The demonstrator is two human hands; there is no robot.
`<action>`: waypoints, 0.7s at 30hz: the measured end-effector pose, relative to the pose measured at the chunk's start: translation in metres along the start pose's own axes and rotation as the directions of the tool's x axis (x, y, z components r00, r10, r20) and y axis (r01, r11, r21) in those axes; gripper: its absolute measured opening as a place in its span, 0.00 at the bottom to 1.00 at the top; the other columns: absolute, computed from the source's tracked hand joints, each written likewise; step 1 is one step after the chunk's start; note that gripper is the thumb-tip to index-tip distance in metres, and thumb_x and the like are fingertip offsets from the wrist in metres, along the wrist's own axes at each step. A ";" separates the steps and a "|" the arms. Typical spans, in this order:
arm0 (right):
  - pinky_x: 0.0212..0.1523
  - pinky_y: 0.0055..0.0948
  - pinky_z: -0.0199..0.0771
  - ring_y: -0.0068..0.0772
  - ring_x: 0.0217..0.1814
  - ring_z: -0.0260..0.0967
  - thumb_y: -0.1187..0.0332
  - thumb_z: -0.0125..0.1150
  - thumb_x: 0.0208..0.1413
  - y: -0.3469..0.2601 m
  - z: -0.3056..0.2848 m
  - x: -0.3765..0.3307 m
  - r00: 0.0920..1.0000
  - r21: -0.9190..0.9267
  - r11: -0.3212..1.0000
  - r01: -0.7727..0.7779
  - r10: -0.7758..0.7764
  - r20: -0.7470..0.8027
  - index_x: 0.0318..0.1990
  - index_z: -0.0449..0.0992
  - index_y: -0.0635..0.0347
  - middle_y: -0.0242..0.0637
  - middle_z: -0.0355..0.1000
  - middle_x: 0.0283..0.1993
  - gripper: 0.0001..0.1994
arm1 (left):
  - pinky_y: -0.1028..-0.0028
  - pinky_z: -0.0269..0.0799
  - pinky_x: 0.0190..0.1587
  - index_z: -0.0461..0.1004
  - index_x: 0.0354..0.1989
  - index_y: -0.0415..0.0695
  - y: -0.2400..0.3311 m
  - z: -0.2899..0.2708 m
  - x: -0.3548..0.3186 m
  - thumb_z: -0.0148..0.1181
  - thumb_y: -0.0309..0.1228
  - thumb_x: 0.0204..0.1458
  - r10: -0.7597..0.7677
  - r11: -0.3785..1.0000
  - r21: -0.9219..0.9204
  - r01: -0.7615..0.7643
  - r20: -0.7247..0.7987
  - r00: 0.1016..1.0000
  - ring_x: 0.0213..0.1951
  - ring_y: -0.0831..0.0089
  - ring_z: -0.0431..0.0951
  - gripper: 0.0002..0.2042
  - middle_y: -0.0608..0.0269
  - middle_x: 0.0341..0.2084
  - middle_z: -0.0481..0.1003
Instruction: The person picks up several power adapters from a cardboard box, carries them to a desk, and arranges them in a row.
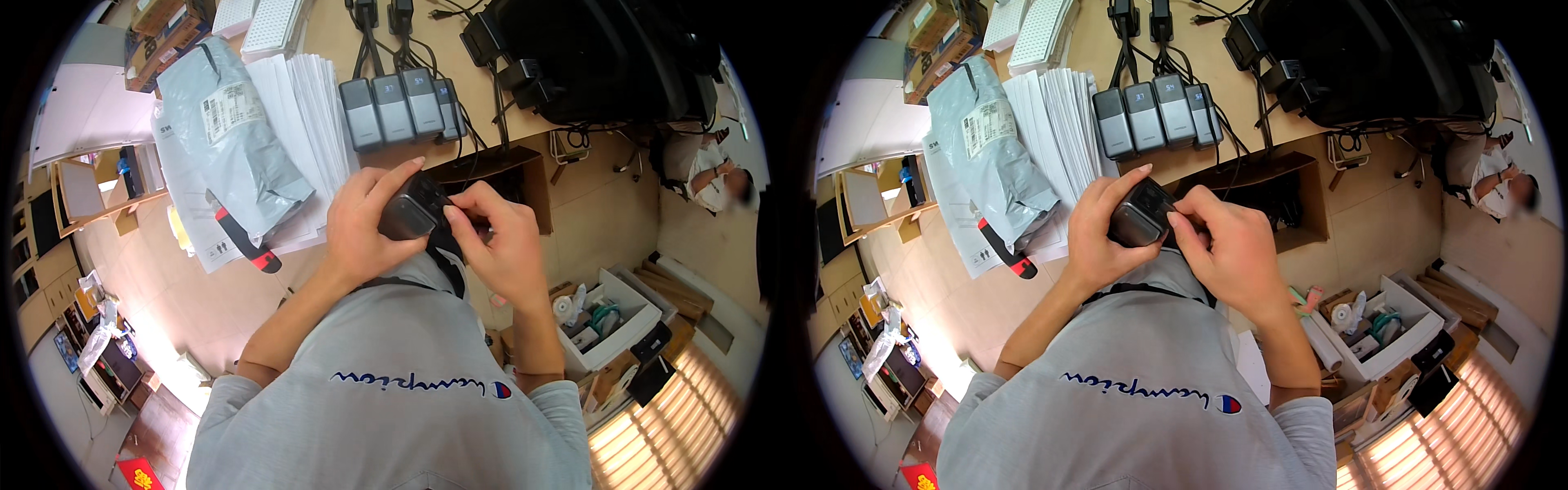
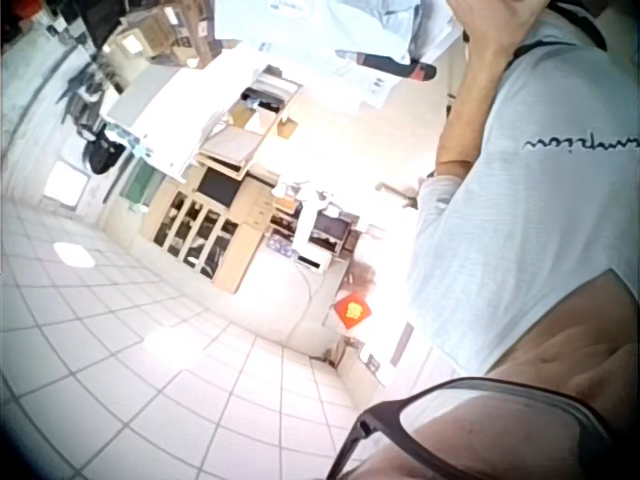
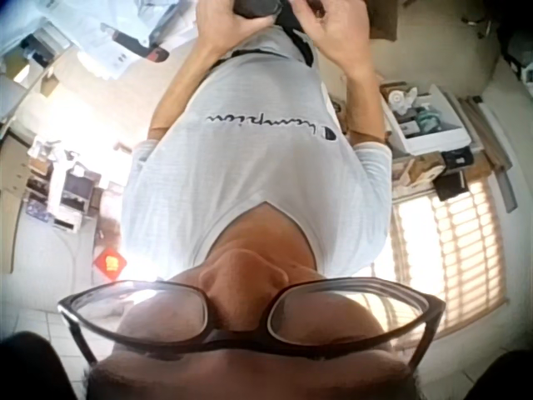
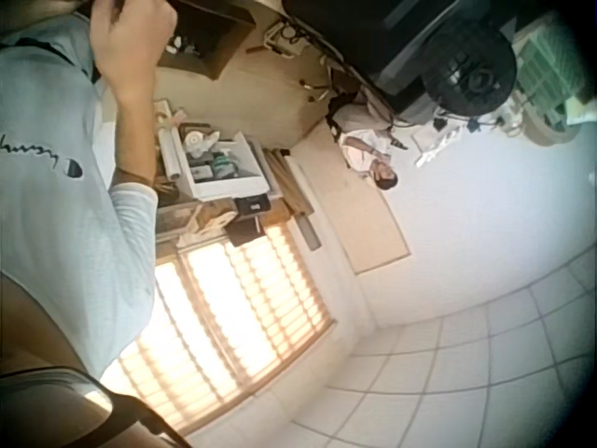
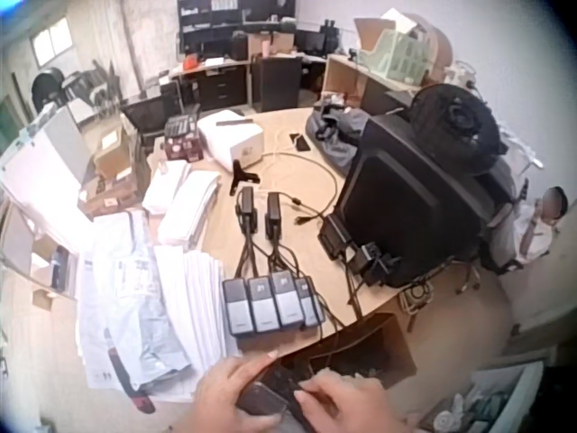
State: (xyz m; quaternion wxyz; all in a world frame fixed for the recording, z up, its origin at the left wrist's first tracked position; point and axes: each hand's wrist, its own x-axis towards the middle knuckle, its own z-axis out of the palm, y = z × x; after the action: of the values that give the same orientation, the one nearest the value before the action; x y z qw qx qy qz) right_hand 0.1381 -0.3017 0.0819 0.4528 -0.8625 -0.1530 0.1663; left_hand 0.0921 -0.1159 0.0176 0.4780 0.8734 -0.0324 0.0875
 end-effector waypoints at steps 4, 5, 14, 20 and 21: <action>0.23 0.38 0.66 0.45 0.22 0.70 0.69 0.62 0.57 0.007 -0.005 0.006 0.994 -0.132 0.986 0.101 -0.095 0.052 0.33 0.71 0.58 0.39 0.71 0.22 0.06 | 0.65 0.70 0.44 0.72 0.59 0.47 -0.003 0.003 0.007 0.72 0.27 0.32 -0.014 1.000 -0.006 0.014 0.042 0.999 0.39 0.57 0.74 0.37 0.56 0.36 0.74; 0.24 0.40 0.66 0.46 0.23 0.70 0.69 0.61 0.58 0.009 -0.008 0.009 0.989 -0.147 0.979 0.139 -0.129 0.077 0.33 0.70 0.58 0.40 0.71 0.22 0.06 | 0.65 0.70 0.45 0.72 0.59 0.47 -0.002 0.004 0.008 0.72 0.26 0.32 -0.031 0.999 -0.017 0.031 0.053 0.998 0.40 0.57 0.73 0.37 0.56 0.36 0.73; 0.27 0.42 0.68 0.49 0.25 0.70 0.69 0.59 0.58 0.044 -0.028 0.053 0.925 -0.036 0.995 0.092 -0.072 0.373 0.36 0.68 0.59 0.43 0.70 0.23 0.06 | 0.62 0.70 0.46 0.71 0.60 0.47 0.000 0.009 0.039 0.70 0.25 0.32 -0.159 0.987 0.063 0.149 0.204 0.966 0.41 0.55 0.73 0.37 0.56 0.36 0.72; 0.60 0.44 0.66 0.56 0.61 0.62 0.71 0.62 0.48 0.068 -0.037 0.099 0.924 -0.136 0.933 0.333 -0.295 0.243 0.57 0.69 0.63 0.48 0.67 0.57 0.26 | 0.60 0.69 0.44 0.67 0.54 0.44 -0.011 0.017 0.087 0.72 0.29 0.32 -0.197 0.946 0.307 0.110 0.272 0.942 0.42 0.54 0.76 0.34 0.54 0.36 0.74; 0.60 0.44 0.66 0.55 0.61 0.63 0.71 0.64 0.48 0.074 -0.038 0.107 0.922 -0.107 0.941 0.322 -0.285 0.264 0.58 0.69 0.63 0.48 0.67 0.57 0.27 | 0.61 0.69 0.44 0.67 0.52 0.44 -0.018 0.023 0.095 0.72 0.30 0.32 -0.206 0.924 0.373 0.088 0.289 0.935 0.42 0.54 0.76 0.33 0.54 0.36 0.74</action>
State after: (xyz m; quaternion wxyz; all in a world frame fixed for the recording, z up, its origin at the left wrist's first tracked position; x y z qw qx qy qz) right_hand 0.2588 -0.3252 0.0247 0.3854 -0.8324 -0.3515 0.1870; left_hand 0.1911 -0.1231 0.0082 0.3066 0.9473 -0.0274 -0.0889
